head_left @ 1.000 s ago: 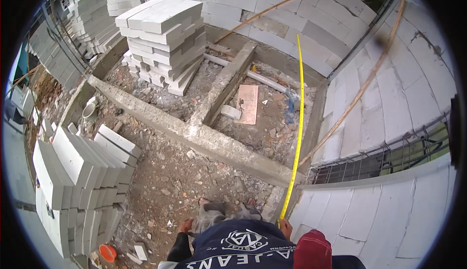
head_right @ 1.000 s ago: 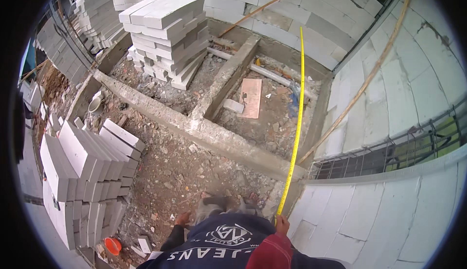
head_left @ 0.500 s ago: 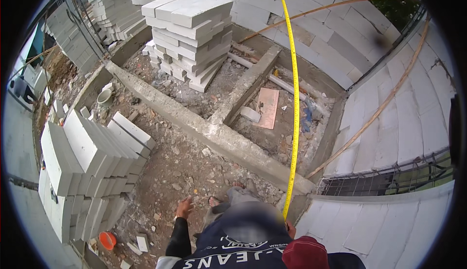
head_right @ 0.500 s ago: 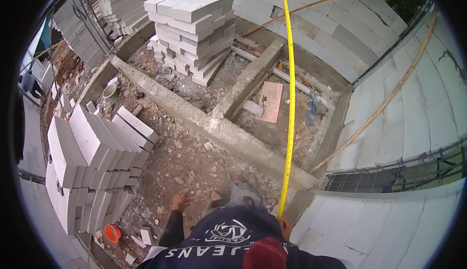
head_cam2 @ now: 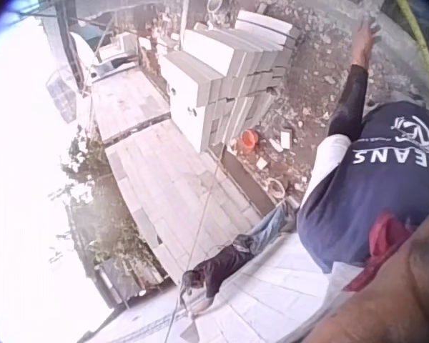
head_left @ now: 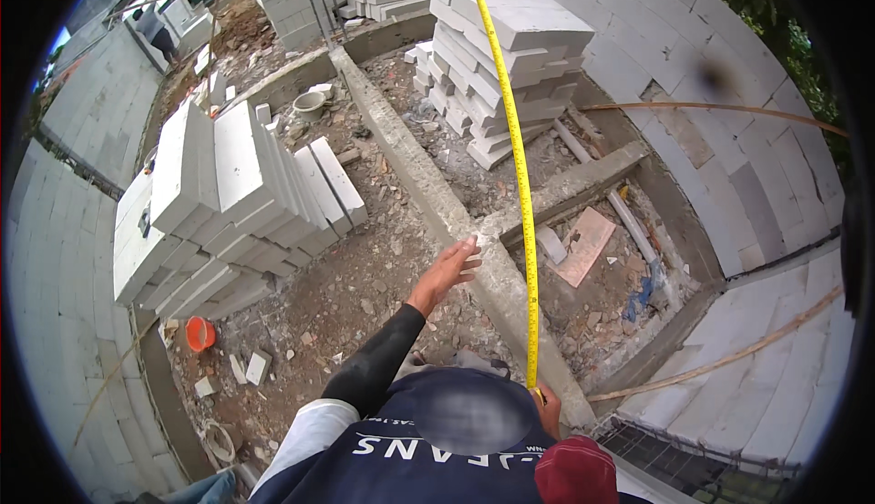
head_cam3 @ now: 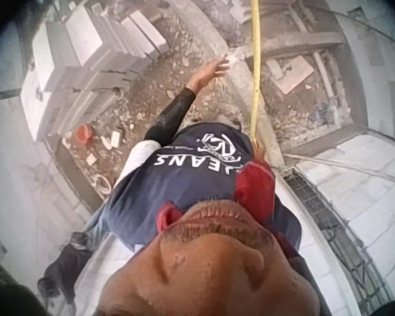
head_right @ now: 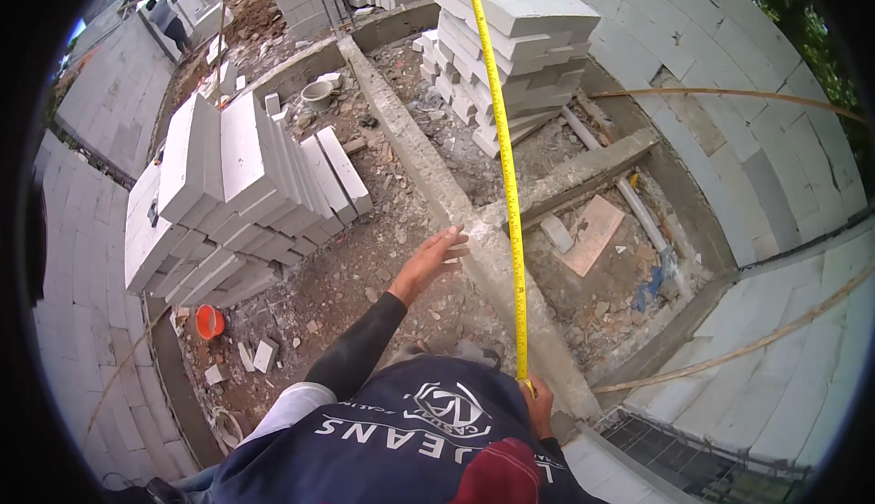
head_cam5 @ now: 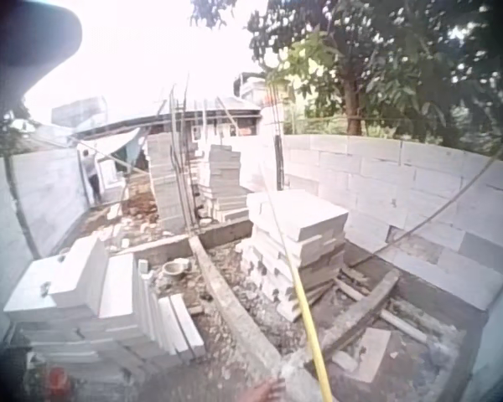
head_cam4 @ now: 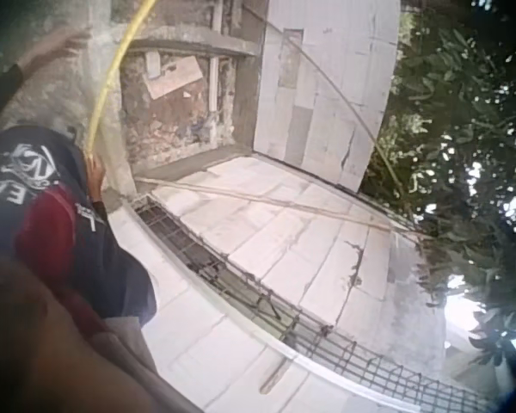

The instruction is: The person uses a yellow measuring tape to measure the dimensions of concrete foundations and the distance between stacks of white building blocks at a construction site.

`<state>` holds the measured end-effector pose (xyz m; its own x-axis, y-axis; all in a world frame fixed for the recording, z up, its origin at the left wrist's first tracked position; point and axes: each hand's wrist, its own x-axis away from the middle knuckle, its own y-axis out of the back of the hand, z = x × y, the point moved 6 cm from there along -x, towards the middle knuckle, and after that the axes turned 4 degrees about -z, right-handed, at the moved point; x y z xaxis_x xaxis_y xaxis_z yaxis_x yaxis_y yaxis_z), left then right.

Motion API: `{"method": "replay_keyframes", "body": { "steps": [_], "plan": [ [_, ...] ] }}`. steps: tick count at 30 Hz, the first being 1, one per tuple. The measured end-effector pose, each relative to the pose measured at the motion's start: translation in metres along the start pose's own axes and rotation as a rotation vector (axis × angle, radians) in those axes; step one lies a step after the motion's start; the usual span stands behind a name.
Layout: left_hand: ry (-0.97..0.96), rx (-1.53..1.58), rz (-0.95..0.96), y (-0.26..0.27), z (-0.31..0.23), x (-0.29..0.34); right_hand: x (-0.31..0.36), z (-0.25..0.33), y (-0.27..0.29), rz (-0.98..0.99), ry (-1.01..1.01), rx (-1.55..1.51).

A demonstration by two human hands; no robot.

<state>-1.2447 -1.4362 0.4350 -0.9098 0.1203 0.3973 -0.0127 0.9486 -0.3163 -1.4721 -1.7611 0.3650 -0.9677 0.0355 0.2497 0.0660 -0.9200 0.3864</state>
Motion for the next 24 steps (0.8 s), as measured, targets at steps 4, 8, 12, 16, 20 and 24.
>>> {"method": "replay_keyframes", "body": {
  "steps": [4, 8, 12, 16, 20, 24],
  "plan": [
    [-0.091, 0.140, -0.145, 0.029, -0.038, -0.014, -0.018, 0.014, 0.009, 0.166, 0.129, 0.145],
    [-0.198, 0.279, -0.295, 0.076, -0.068, -0.011, -0.032, 0.015, 0.015, 0.325, 0.189, 0.268],
    [-0.349, 0.257, -0.580, 0.124, -0.097, 0.008, -0.054, 0.033, 0.007, 0.430, 0.206, 0.272],
    [-0.324, 0.322, -0.641, 0.190, -0.087, 0.007, -0.084, 0.048, -0.013, 0.512, 0.225, 0.247],
    [-0.258, 0.293, -0.674, 0.241, -0.075, 0.003, -0.110, 0.063, -0.035, 0.675, 0.110, 0.267],
    [-0.228, 0.325, -0.668, 0.281, -0.083, -0.011, -0.119, 0.063, -0.051, 0.712, -0.101, 0.078]
  ]
}}
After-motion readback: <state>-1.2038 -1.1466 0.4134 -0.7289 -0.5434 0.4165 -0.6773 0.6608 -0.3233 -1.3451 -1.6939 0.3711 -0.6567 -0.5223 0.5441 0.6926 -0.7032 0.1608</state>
